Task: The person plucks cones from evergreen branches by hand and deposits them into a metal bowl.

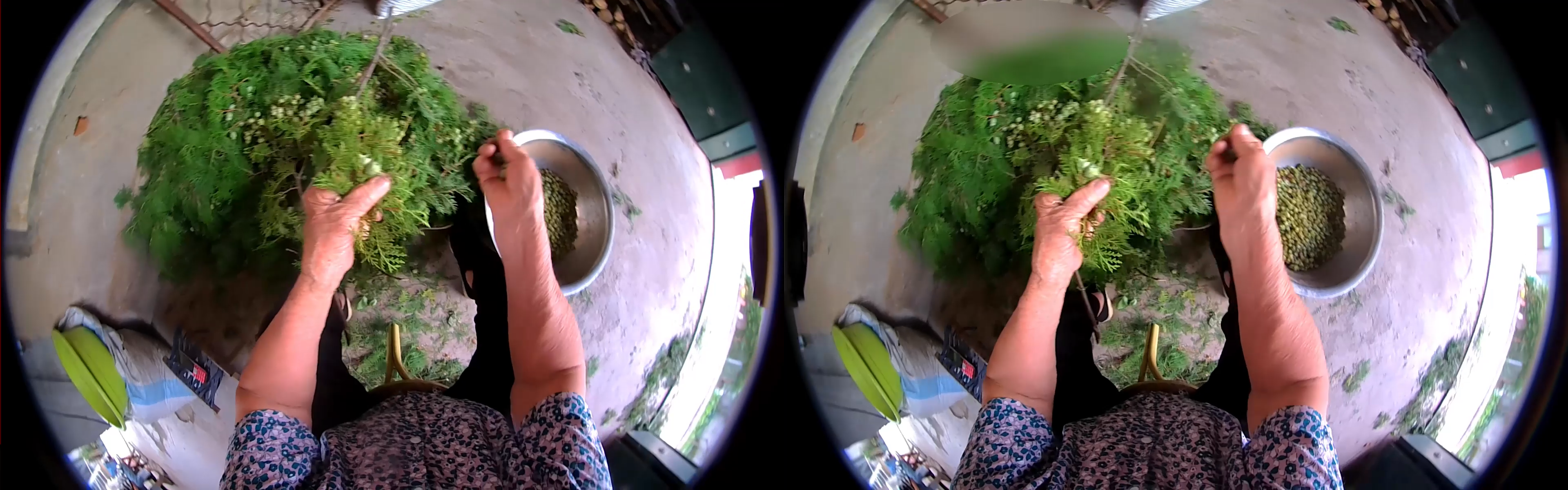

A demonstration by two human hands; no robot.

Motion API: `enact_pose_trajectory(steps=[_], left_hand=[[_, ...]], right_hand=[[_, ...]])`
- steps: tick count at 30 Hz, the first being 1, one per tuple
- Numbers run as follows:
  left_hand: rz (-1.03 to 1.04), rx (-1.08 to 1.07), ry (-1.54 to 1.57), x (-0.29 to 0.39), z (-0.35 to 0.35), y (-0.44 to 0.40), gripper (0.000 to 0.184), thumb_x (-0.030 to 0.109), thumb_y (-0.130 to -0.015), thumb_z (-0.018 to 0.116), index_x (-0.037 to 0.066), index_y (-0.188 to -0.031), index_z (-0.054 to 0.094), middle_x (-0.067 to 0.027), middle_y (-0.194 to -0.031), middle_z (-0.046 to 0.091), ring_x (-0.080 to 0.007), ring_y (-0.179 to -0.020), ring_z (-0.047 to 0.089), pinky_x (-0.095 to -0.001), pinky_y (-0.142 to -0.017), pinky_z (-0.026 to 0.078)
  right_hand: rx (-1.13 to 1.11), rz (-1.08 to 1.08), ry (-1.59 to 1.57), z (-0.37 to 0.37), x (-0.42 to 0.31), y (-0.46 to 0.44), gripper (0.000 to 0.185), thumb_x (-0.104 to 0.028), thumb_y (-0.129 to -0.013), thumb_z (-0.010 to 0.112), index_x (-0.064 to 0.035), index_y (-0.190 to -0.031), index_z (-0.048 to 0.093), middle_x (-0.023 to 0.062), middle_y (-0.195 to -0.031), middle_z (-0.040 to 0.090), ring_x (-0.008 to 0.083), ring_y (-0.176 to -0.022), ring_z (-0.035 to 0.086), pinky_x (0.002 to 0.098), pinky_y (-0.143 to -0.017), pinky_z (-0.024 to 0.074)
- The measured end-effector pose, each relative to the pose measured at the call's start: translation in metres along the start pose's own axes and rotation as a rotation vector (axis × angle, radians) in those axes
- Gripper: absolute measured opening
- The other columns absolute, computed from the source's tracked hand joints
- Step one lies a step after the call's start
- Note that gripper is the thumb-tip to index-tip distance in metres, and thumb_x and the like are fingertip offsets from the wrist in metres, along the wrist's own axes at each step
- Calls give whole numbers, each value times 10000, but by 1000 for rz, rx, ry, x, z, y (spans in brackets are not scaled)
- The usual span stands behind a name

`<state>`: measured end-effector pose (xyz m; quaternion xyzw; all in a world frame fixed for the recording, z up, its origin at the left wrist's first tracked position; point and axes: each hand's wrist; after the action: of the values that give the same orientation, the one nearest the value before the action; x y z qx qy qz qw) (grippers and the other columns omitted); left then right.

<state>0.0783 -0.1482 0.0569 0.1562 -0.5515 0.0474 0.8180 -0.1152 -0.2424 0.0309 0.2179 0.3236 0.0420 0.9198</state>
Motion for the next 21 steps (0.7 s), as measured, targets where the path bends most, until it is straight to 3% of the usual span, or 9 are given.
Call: enact_pose_trajectory(steps=[3, 6, 8, 9, 13, 16, 17, 19, 21], left_hand=[[136, -37, -89, -8, 3, -2, 124, 93, -742, 682, 71, -862, 660, -16, -776, 647, -74, -625, 579, -212, -560, 478], [108, -67, -115, -6, 9, 2, 121, 112, -752, 678, 76, -866, 661, -4, -762, 641, -64, -597, 558, -207, -543, 467], [72, -83, -128, -6, 12, 3, 121, 122, -755, 678, 78, -866, 661, 2, -754, 638, -58, -582, 547, -202, -525, 459], [87, -102, -164, -7, 12, 3, 126, 136, -758, 677, 81, -870, 661, 5, -746, 635, -57, -569, 540, -198, -503, 448], [137, -143, -194, -10, 17, 3, 141, 172, -761, 677, 83, -870, 662, 11, -722, 626, -56, -552, 527, -191, -452, 422], [-31, -229, -161, -3, 17, 4, 213, 197, -713, 709, 73, -872, 638, 2, -766, 628, -78, -593, 547, -205, -463, 427], [-59, -228, -221, -6, 14, 2, 230, 220, -717, 704, 77, -883, 636, 4, -767, 626, -68, -585, 536, -194, -454, 407], [-11, -236, -227, -5, 20, 3, 201, 219, -728, 700, 80, -857, 635, 24, -738, 613, -61, -587, 518, -206, -495, 398], [10, -268, -266, -2, 22, 4, 205, 238, -741, 694, 75, -845, 624, 53, -704, 587, -53, -601, 483, -223, -546, 379]], right_hand=[[174, -123, -52, -27, -39, -6, 226, -210, -856, 557, -12, -925, 475, 85, -833, 496, 167, -716, 493, 267, -616, 475], [267, -269, -126, -47, -71, -11, 625, -373, -865, 506, -56, -1326, 228, 103, -1341, 185, 253, -1182, 296, 502, -973, 325], [298, -299, -137, -56, -83, -11, 658, -394, -866, 493, -69, -1348, 187, 53, -1400, 110, 256, -1241, 239, 519, -989, 293], [364, -328, -123, -51, -87, -7, 611, -363, -880, 476, -59, -1335, 204, 129, -1379, 125, 266, -1227, 266, 513, -988, 301], [364, -329, -125, -63, -92, -13, 572, -307, -890, 475, -24, -1311, 211, 205, -1339, 135, 269, -1227, 269, 498, -986, 318], [-171, -265, 192, -42, -76, -6, 296, -134, -863, 521, 56, -1087, 478, 160, -945, 543, 198, -871, 544, 336, -778, 471], [-135, -297, 258, -25, -63, 8, 182, -87, -848, 525, 45, -967, 562, 90, -787, 589, 157, -692, 557, 278, -665, 463], [-271, -251, 564, 2, -42, 32, 157, -123, -832, 567, 7, -909, 612, 64, -770, 609, 136, -660, 548, 251, -634, 453], [-452, -240, 802, 15, -23, 46, 179, -180, -816, 599, -40, -920, 636, 32, -791, 620, 104, -725, 542, 241, -676, 431]])
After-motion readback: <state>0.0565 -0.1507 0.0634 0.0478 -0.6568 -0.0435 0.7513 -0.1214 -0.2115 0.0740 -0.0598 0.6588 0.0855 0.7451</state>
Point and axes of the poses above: each hand's wrist, its own y-axis away from the middle knuckle, its own z-axis out of the palm, x = y × z
